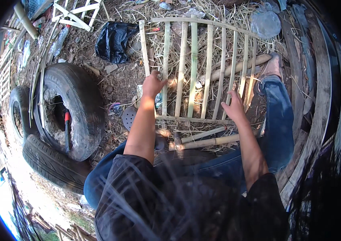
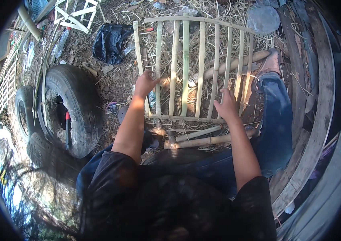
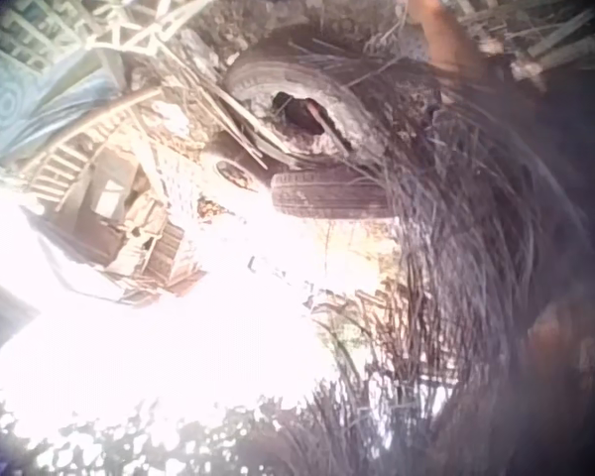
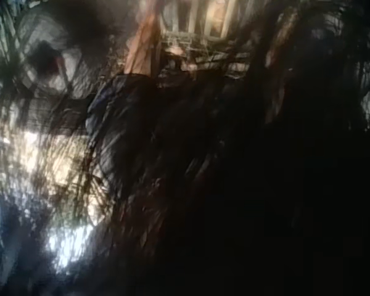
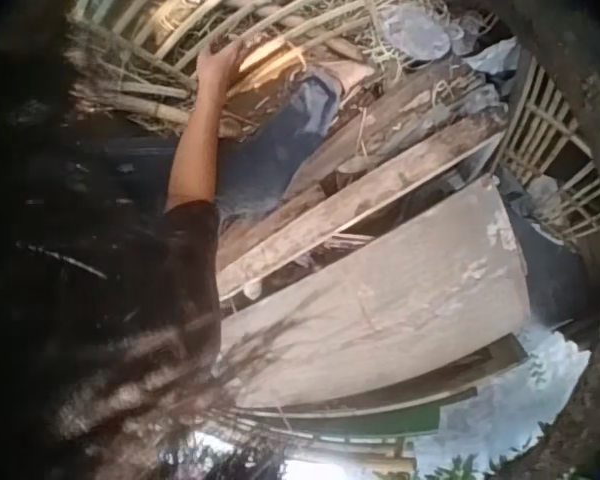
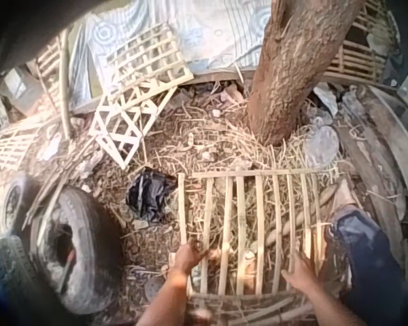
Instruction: The person assembles a bamboo structure by striking wooden pegs into bamboo frame joints with a hammer and adjusting the alignment by hand.
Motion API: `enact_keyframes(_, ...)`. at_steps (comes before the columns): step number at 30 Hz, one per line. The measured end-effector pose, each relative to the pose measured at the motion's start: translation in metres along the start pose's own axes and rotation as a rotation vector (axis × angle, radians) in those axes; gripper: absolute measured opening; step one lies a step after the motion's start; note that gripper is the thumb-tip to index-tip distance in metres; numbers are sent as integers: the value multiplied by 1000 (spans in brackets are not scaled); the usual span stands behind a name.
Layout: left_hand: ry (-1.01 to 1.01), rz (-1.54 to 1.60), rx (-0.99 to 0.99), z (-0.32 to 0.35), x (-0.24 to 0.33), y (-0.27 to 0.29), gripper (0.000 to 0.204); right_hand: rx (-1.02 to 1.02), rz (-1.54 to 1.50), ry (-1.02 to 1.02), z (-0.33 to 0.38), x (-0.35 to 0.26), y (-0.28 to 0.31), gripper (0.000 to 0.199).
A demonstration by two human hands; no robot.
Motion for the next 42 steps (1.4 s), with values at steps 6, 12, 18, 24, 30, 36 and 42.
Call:
enact_keyframes(6,-16,-97,370,31,-19,-15,56,-68,-50,18,29,-10,-11,45)
enact_keyframes(12,152,34,306,41,-53,-18,53,-86,-59,15,32,-9,-12,43)
enact_keyframes(18,160,-195,272,51,-13,-19,46,-101,-6,-26,28,13,-27,43)
enact_keyframes(24,173,-164,242,53,-20,-29,45,-132,16,-28,31,4,-33,40)
enact_keyframes(30,222,-170,242,52,-20,-24,45,-109,-10,-9,29,10,-30,38)
enact_keyframes(36,117,-175,498,62,-16,-10,36,-152,20,-49,32,4,-34,38)
enact_keyframes(42,209,-52,140,61,27,-26,46,-197,70,-115,33,28,-45,38)
Point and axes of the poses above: each hand's wrist, its own z-axis away from the middle knuckle, its own y-axis out of the back of the hand, x = y × z, the point moved 4 cm from there along -z, towards the middle knuckle, and after that the axes turned 8 degrees about -y, right-handed, at the moved point
